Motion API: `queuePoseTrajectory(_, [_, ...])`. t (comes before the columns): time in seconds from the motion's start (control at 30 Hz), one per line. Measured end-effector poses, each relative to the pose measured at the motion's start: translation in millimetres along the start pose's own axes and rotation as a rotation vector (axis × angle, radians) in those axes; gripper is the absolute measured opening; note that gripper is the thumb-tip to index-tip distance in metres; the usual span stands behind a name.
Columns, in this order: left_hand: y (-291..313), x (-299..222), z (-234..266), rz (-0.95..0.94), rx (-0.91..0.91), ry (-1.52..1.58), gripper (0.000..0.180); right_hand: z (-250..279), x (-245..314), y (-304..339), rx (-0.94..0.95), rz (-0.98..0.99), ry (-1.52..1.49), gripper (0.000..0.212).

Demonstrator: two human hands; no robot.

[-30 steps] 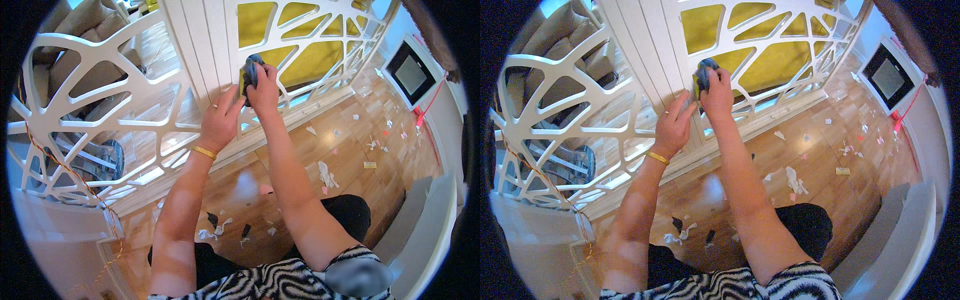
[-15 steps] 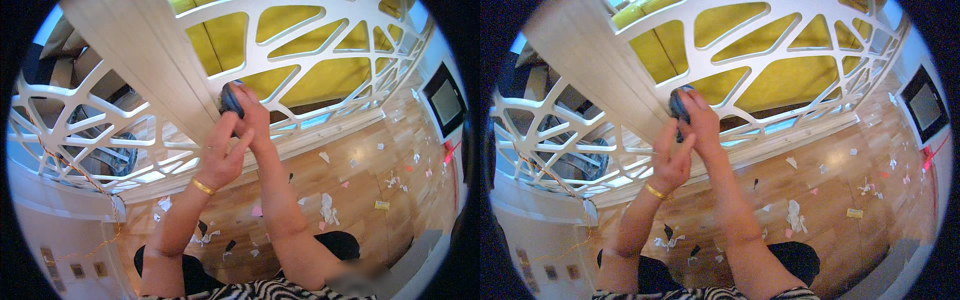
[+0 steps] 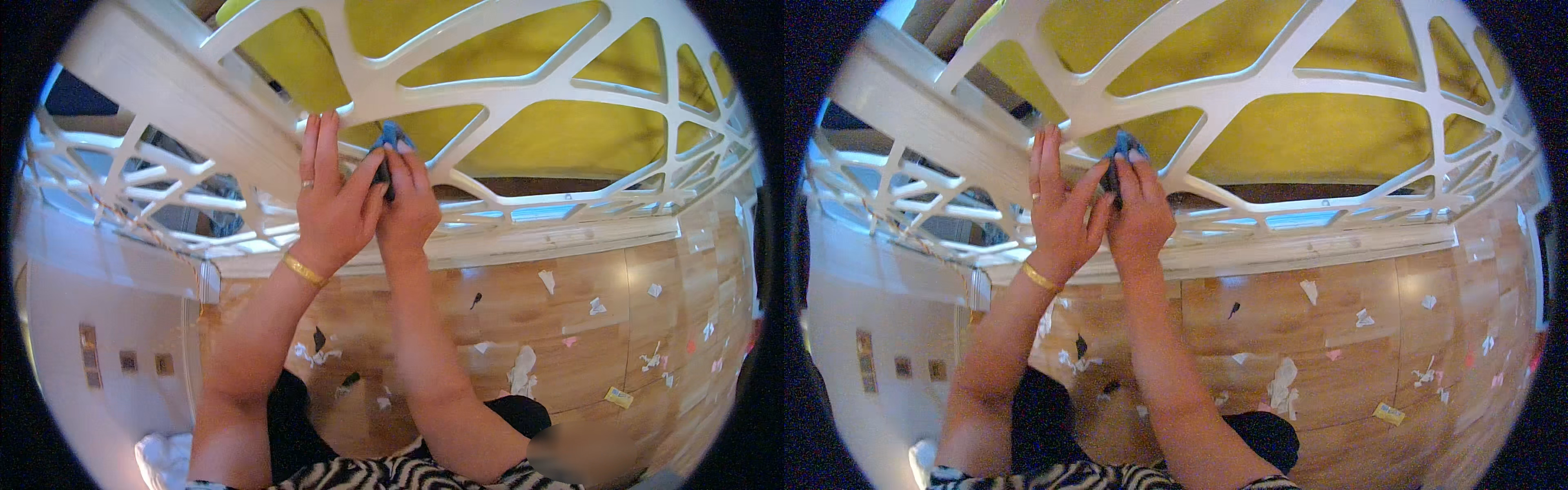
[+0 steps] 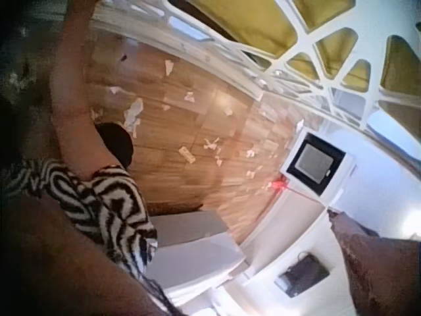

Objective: The person wipes a padded geometric headboard with a dark cloth, then kneels to wipe a white decorative wall panel with an intricate pattern. The person uses a cloth to clean both surfaces.

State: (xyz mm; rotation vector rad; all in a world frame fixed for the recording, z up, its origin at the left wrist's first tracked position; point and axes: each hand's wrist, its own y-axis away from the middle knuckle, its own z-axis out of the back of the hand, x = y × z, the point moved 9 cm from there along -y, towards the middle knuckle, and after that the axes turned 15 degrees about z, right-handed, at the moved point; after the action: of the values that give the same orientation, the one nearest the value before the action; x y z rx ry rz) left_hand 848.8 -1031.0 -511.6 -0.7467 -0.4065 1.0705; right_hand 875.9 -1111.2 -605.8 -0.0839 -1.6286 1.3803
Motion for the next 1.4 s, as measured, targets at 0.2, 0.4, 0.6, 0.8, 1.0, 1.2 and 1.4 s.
queuePoseTrajectory(0.2, [-4.7,-9.0,-6.4,0.042,-0.008,0.005,0.028,25.0,-16.1,-18.5,0.1,0.007,0.048,0.041])
queuePoseTrajectory(0.4, [4.3,-1.7,-15.1,0.033,0.022,0.071,0.038,89.9,-9.0,-56.2,-0.249,0.302,0.174,0.044])
queuePoseTrajectory(0.6, [26.0,22.4,-30.0,-0.211,0.171,0.132,0.043,38.8,-16.7,16.8,-0.191,0.275,0.153,0.052])
queuePoseTrajectory(0.8, [26.4,25.1,-28.4,-0.354,0.161,0.075,0.036,3.4,-21.4,76.1,-0.123,0.258,0.301,0.039])
queuePoseTrajectory(1.0, [24.9,31.1,-19.7,-0.339,0.189,0.156,0.03,-13.8,-5.9,62.0,0.114,0.318,0.408,0.037])
queuePoseTrajectory(1.2, [23.9,29.1,-22.7,-0.333,0.232,0.168,0.026,-45.1,-15.6,89.9,0.154,-0.135,0.307,0.033])
queuePoseTrajectory(1.4, [24.6,31.6,-18.2,-0.338,0.233,0.209,0.025,-56.6,-40.4,86.3,0.105,-0.74,-0.471,0.034])
